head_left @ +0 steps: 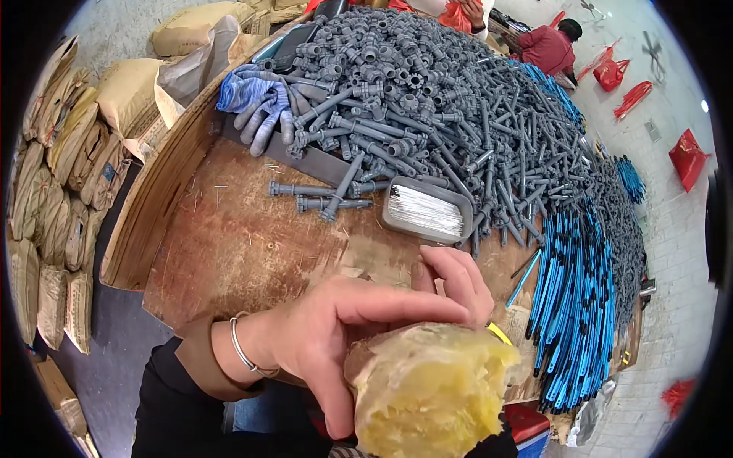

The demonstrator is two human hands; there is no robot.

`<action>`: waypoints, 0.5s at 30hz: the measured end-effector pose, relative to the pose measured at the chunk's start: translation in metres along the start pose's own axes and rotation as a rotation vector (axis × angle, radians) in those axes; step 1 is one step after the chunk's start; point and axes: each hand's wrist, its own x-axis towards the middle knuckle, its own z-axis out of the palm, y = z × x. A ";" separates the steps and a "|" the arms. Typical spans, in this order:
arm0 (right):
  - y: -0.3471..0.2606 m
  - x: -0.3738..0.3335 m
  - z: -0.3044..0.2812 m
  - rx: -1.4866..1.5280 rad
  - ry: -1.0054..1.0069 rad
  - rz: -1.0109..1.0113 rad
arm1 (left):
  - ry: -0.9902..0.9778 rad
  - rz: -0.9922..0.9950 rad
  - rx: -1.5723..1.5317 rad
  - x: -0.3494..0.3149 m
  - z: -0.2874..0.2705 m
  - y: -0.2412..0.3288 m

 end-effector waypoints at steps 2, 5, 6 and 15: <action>-0.001 0.000 0.000 -0.010 0.019 -0.012 | -0.034 0.083 0.055 0.000 -0.004 -0.006; 0.001 0.001 0.000 -0.011 0.010 -0.021 | -0.041 0.112 0.097 0.001 -0.006 -0.008; 0.002 0.001 0.000 -0.009 0.006 -0.027 | -0.033 0.102 0.117 0.001 -0.005 -0.007; 0.005 0.002 -0.003 0.015 -0.039 -0.032 | -0.136 0.090 0.279 0.008 -0.004 -0.003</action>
